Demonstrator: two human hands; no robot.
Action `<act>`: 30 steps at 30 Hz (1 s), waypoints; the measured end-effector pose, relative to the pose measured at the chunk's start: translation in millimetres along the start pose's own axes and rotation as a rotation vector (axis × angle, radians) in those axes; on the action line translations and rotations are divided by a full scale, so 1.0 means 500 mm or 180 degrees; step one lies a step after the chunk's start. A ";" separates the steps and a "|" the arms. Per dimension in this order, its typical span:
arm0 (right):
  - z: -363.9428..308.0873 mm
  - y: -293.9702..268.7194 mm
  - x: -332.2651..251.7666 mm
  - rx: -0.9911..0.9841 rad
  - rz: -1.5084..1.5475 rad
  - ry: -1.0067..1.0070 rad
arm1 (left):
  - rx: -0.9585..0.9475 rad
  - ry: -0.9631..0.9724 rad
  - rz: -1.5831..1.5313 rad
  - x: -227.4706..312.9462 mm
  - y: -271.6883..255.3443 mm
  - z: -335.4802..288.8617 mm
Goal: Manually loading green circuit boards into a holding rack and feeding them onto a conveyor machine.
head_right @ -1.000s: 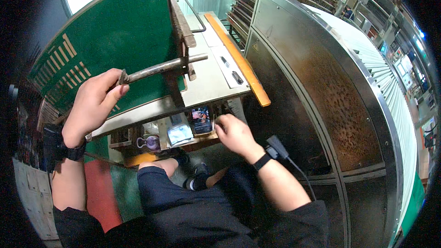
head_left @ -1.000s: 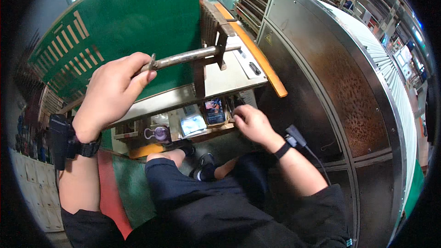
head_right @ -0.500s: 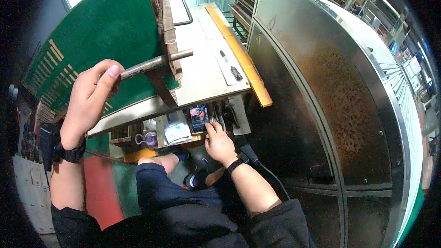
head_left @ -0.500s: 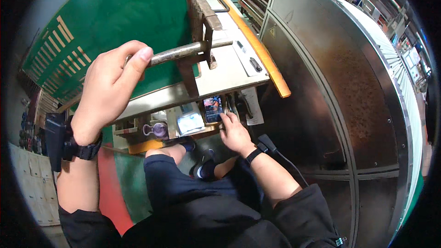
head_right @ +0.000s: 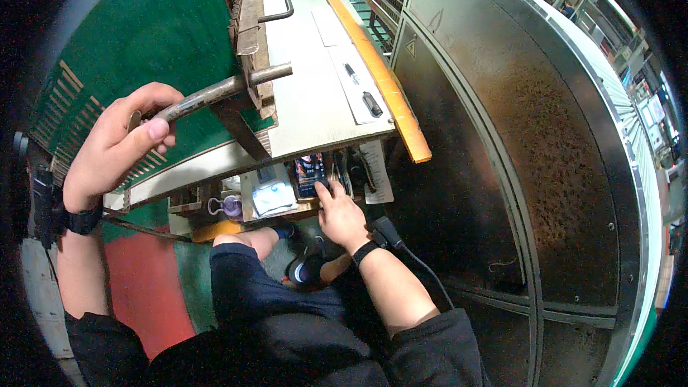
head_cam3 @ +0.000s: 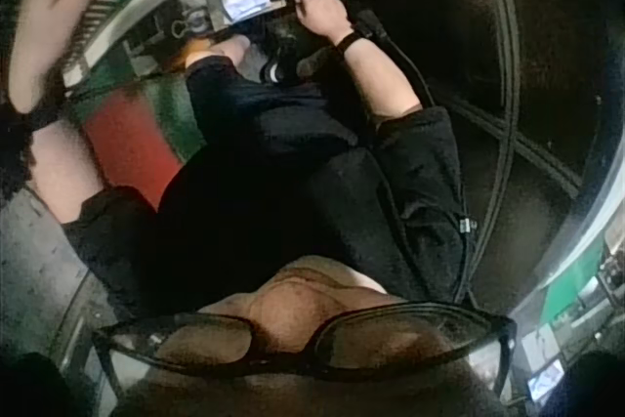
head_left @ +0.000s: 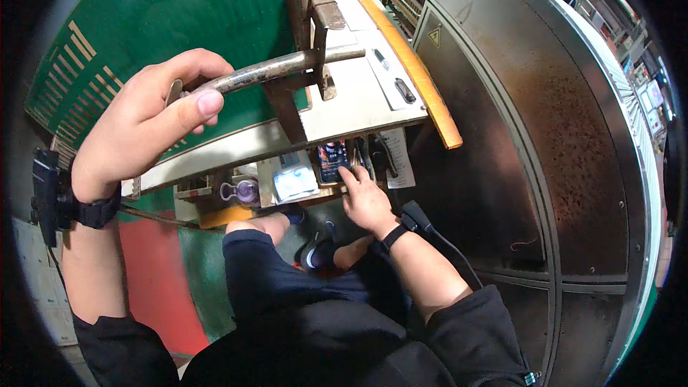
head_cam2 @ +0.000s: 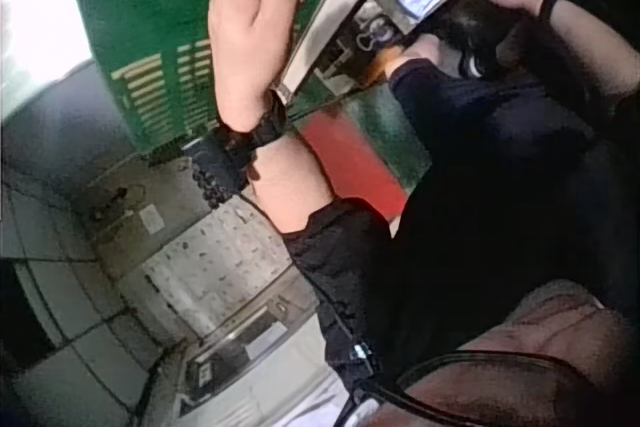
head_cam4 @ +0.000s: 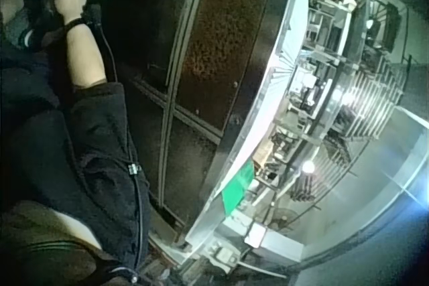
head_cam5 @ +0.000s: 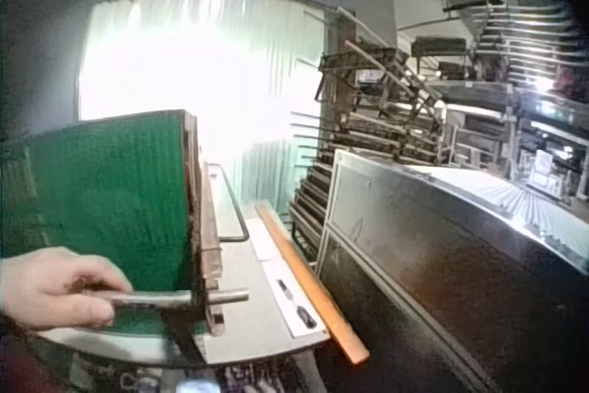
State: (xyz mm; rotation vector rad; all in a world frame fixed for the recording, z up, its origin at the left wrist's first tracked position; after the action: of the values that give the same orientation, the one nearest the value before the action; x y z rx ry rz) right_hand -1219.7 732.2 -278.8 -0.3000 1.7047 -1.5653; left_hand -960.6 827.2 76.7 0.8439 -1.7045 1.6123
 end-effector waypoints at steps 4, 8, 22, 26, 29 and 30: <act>0.003 -0.002 -0.005 -0.0079 -0.0121 -0.0007 | -0.0185 -0.0116 -0.0040 0.005 -0.011 0.003; 0.006 -0.002 -0.008 -0.0092 -0.0196 0.0004 | -0.0185 -0.0022 0.0067 0.004 -0.010 0.004; 0.006 0.001 -0.007 -0.0255 -0.0293 -0.0022 | -0.0195 0.0198 0.0009 0.000 -0.002 0.005; 0.007 0.003 -0.005 -0.0305 -0.0380 -0.0041 | -0.0189 0.0202 -0.0011 0.000 -0.003 0.004; 0.007 0.003 -0.003 -0.0363 -0.0419 -0.0060 | -0.0198 0.0228 -0.0004 -0.001 -0.003 0.005; 0.006 0.002 -0.002 -0.0349 -0.0423 -0.0063 | -0.0192 0.0252 0.0031 -0.001 -0.003 0.005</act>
State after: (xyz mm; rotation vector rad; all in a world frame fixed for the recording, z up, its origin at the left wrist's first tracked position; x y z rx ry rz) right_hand -1216.6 730.7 -279.2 -0.4917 1.7896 -1.5603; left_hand -958.8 824.5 77.0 0.7341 -1.6955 1.5716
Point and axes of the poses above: each hand's wrist, its own z-axis towards the middle knuckle, its own y-axis out of the palm, x = y × z, the point moved 1 cm from there along z, towards the middle knuckle, and after that the axes turned 10 degrees about -z, right-handed, at the moved point
